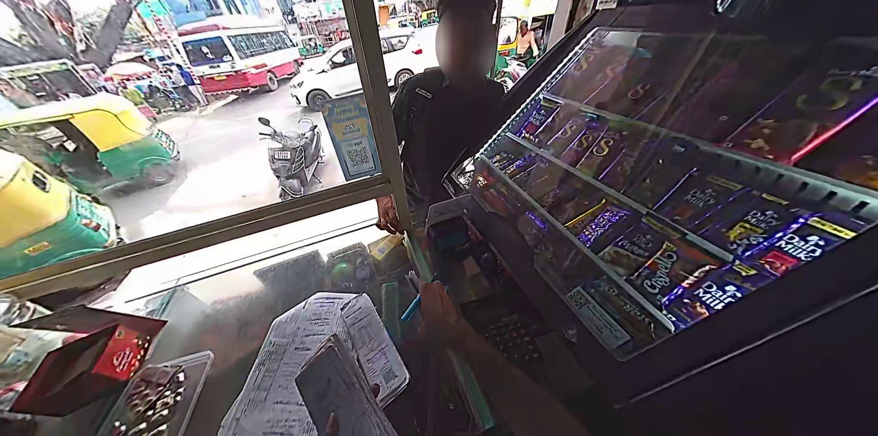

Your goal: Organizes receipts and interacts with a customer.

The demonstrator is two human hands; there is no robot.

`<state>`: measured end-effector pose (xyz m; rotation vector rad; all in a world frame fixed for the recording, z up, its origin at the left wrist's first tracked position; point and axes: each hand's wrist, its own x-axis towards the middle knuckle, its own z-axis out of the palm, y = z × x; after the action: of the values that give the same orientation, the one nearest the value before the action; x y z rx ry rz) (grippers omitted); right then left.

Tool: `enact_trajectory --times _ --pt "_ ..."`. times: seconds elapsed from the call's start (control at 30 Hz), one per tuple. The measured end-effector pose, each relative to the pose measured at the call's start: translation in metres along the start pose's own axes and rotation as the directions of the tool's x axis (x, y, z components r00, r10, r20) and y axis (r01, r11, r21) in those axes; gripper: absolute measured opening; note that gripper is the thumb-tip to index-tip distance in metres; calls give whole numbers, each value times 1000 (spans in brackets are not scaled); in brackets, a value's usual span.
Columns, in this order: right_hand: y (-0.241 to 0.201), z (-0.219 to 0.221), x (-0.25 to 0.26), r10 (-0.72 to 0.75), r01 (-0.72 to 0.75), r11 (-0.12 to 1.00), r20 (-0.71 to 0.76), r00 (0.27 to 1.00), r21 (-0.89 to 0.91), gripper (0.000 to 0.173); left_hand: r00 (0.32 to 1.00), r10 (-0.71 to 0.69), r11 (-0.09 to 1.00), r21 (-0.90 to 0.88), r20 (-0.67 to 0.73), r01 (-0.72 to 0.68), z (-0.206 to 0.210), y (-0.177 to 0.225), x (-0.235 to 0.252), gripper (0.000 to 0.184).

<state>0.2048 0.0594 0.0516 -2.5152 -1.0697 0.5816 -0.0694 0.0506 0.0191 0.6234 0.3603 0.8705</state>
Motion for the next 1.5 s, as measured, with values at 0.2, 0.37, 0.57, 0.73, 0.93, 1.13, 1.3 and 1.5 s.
enact_trajectory --times 0.2,0.37,0.57,0.73,0.93,1.13,1.3,1.5 --pt "69 -54 -26 -271 446 599 -355 895 665 37 982 -43 999 4 -183 45 17 0 -10 36" --pt "70 -70 -77 -196 296 193 -258 946 936 41 989 -146 983 -119 -37 141 11 -20 7 44" --pt "83 -57 -86 -210 249 144 -216 954 958 43 982 -180 972 -145 60 187 25 -42 19 46" --pt "96 -60 -89 -194 273 136 -245 950 952 44 972 -219 963 -144 82 229 31 -58 26 53" --pt "103 -62 -106 123 194 -10 -191 974 981 37 967 -252 961 -107 28 254 51 -75 22 47" --pt "143 -49 -114 -80 194 -149 -207 975 970 38 951 -305 947 -95 45 308 65 -93 23 45" --pt "127 -53 -125 -160 269 82 -254 954 960 39 947 -309 945 -80 85 316 69 -104 25 47" --pt "97 -44 -139 -426 476 86 -400 811 875 68 957 -285 954 -86 49 288 89 -106 21 65"
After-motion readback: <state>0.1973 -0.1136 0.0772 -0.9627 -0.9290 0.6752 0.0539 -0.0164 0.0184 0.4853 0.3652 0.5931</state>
